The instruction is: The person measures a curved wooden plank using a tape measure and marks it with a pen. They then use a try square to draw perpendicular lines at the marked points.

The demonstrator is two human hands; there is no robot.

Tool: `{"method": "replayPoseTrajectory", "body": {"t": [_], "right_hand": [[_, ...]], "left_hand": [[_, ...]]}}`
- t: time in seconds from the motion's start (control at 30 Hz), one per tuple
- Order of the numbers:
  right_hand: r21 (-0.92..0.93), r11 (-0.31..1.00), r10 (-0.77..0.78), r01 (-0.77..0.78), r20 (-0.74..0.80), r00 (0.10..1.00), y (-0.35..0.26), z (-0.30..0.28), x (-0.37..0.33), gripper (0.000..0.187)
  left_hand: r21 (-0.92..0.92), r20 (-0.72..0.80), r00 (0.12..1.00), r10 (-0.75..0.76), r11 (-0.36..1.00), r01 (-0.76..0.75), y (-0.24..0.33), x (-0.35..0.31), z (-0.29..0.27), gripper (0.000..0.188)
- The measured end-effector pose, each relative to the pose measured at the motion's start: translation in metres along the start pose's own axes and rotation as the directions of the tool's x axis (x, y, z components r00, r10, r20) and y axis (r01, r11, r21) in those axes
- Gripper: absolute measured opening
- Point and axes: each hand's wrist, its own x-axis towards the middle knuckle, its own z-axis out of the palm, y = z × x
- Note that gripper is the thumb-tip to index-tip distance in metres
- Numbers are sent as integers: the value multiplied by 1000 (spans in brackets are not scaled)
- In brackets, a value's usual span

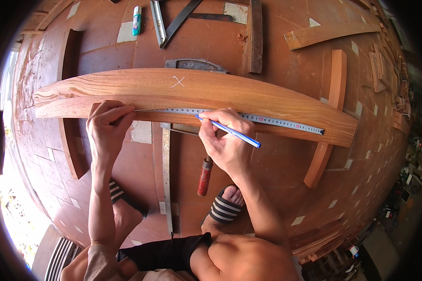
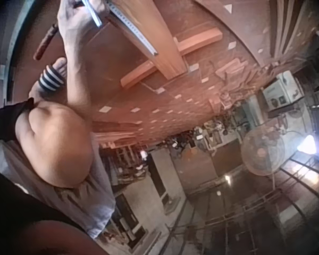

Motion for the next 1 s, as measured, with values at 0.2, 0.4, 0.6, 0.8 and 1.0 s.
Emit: {"method": "replayPoseTrajectory", "body": {"t": [0.2, 0.4, 0.6, 0.8, 1.0], "right_hand": [[79, 992, 98, -103, 63, 993, -2, -9, 0, 11], [124, 979, 151, -159, 70, 986, -5, -11, -1, 8], [119, 980, 150, -158, 74, 986, -6, -11, 0, 8], [128, 978, 154, -162, 71, 986, -5, -11, 0, 8], [126, 980, 144, -152, 72, 987, -6, -11, 0, 8]], "left_hand": [[14, 18, 1000, -6, 1000, 6, 2, 1, 0, 17], [0, 16, 1000, -8, 1000, 8, 3, 1, 2, 17], [-11, 28, 999, -22, 1000, 22, 2, 0, 1, 17], [14, 48, 999, -18, 1000, 17, 2, 0, 0, 16], [13, 57, 998, -32, 999, 31, 2, 0, 0, 16]]}}
